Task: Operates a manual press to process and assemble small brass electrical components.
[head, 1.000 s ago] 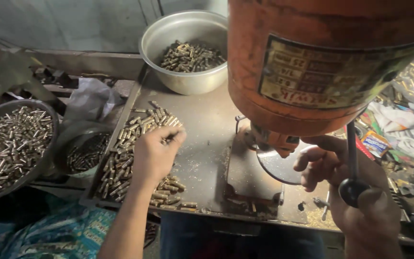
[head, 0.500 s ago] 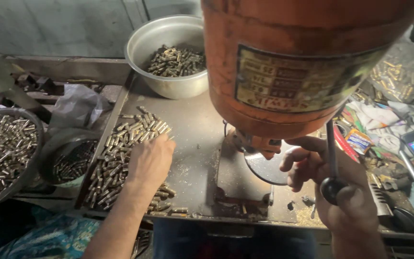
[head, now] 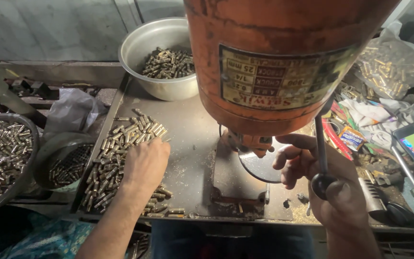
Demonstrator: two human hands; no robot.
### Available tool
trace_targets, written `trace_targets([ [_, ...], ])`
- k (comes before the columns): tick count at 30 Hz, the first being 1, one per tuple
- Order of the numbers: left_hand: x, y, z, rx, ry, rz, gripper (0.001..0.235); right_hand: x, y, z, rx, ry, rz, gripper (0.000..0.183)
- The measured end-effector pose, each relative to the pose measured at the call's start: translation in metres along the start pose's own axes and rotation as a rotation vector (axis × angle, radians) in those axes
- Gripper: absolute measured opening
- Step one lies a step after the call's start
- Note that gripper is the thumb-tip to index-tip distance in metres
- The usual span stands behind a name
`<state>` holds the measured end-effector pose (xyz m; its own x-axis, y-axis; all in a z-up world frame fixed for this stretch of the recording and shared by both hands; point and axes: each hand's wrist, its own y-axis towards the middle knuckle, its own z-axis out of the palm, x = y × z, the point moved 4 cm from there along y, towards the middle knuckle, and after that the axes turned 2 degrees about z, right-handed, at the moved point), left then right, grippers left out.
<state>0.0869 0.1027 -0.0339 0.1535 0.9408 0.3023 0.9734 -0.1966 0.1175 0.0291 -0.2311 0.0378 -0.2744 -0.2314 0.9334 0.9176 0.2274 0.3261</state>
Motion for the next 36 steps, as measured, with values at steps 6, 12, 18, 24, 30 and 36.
trace_targets([
  [6, -0.005, -0.003, -0.011, 0.131, -0.419, -0.114, 0.014, 0.002, 0.001, -0.003, -0.011, -0.035, 0.003, 0.117],
  [12, -0.044, -0.017, -0.059, -0.307, -1.246, -0.043, 0.021, -0.001, 0.005, -0.002, 0.064, -0.014, 0.096, 0.119],
  [18, -0.083, -0.020, -0.074, -0.106, -1.694, -0.184, 0.025, -0.008, 0.001, -0.004, 0.043, 0.055, 0.068, 0.115],
  [24, -0.085, -0.018, -0.090, -0.425, -1.532, -0.003, 0.018, -0.003, -0.005, 0.002, 0.017, 0.177, -0.132, 0.099],
  [30, -0.085, -0.016, -0.084, -0.413, -1.558, -0.009, 0.018, -0.012, -0.010, -0.008, -0.077, 0.228, -0.120, 0.068],
  [36, -0.086, -0.015, -0.081, -0.391, -1.582, 0.000, 0.018, -0.006, -0.007, -0.005, -0.096, 0.159, -0.052, 0.061],
])
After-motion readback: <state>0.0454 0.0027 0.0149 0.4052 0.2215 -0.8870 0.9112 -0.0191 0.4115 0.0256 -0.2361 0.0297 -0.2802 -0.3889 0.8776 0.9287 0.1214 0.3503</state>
